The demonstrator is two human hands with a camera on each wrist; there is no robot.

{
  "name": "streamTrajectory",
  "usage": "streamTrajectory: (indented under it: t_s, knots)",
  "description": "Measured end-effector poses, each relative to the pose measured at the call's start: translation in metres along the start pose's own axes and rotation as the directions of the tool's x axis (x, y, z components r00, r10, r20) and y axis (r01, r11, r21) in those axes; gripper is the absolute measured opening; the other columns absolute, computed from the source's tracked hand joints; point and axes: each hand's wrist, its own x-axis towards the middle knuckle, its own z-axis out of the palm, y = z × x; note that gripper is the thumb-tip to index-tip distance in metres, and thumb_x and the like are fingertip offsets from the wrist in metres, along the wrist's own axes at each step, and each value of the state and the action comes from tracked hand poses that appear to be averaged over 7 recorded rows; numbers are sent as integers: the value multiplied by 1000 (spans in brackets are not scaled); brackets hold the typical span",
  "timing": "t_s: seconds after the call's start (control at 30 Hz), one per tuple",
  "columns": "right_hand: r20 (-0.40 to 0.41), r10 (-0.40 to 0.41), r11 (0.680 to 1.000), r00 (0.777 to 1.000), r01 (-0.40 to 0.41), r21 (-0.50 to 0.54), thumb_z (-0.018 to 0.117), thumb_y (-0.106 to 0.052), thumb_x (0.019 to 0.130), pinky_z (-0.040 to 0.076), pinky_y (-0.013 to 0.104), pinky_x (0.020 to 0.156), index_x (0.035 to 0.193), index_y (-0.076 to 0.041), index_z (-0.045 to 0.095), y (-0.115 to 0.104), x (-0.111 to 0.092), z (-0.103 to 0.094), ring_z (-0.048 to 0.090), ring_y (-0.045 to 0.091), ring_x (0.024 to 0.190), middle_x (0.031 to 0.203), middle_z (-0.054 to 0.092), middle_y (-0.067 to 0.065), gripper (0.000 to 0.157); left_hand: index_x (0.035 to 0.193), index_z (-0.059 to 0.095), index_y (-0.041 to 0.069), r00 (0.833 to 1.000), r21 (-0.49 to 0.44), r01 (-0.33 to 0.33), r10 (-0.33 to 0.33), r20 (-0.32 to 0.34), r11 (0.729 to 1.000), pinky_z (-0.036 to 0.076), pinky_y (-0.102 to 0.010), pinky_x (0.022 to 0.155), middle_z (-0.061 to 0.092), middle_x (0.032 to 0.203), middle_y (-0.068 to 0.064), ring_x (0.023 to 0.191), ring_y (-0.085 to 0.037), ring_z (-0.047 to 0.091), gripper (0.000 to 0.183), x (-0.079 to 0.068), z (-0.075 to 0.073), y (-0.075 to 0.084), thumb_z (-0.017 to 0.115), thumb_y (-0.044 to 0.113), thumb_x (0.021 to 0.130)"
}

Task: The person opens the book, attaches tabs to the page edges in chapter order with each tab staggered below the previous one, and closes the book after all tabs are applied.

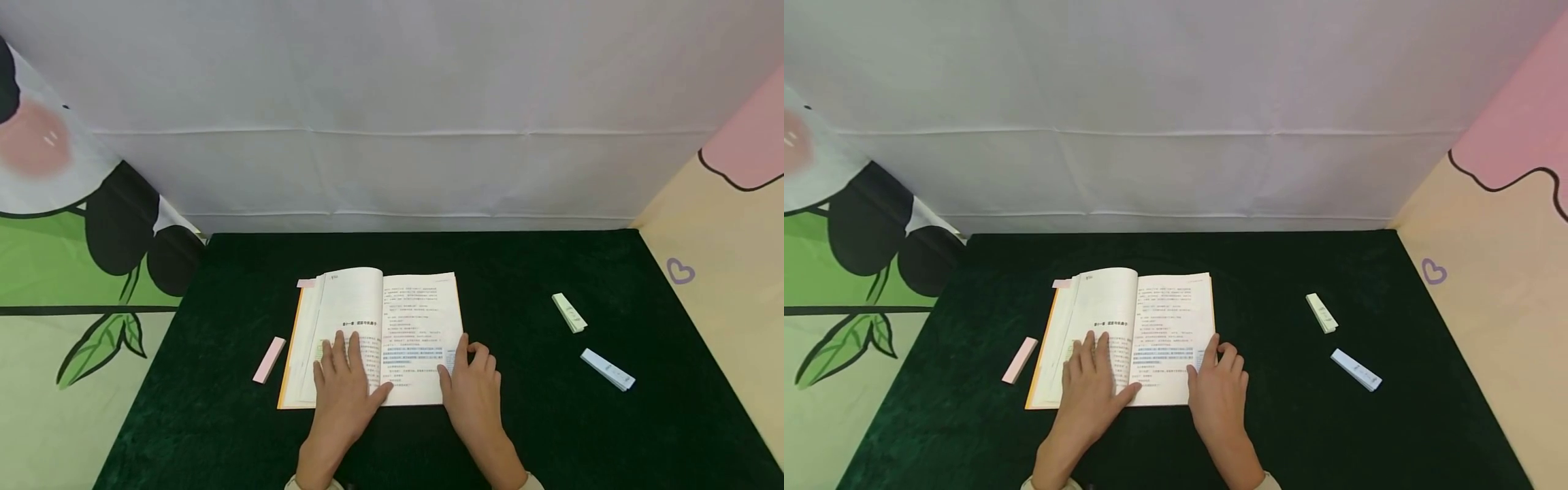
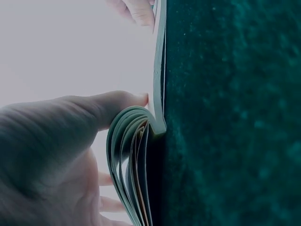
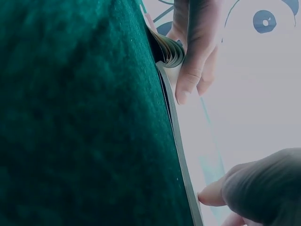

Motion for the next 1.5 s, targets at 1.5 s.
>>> streamTrajectory:
  t_s: [1.5]
  knots:
    - [2,-107,757,994,80,649,53,-11,108,54,36,90,157,-16,44,0,-4,-7,56,17,110,140,56,6,50,158,33,-2,999,-11,-13,13,-37,1000,24,-79,116,26,165,-32,151,-60,24,106,4,7,-6,89,45,80]
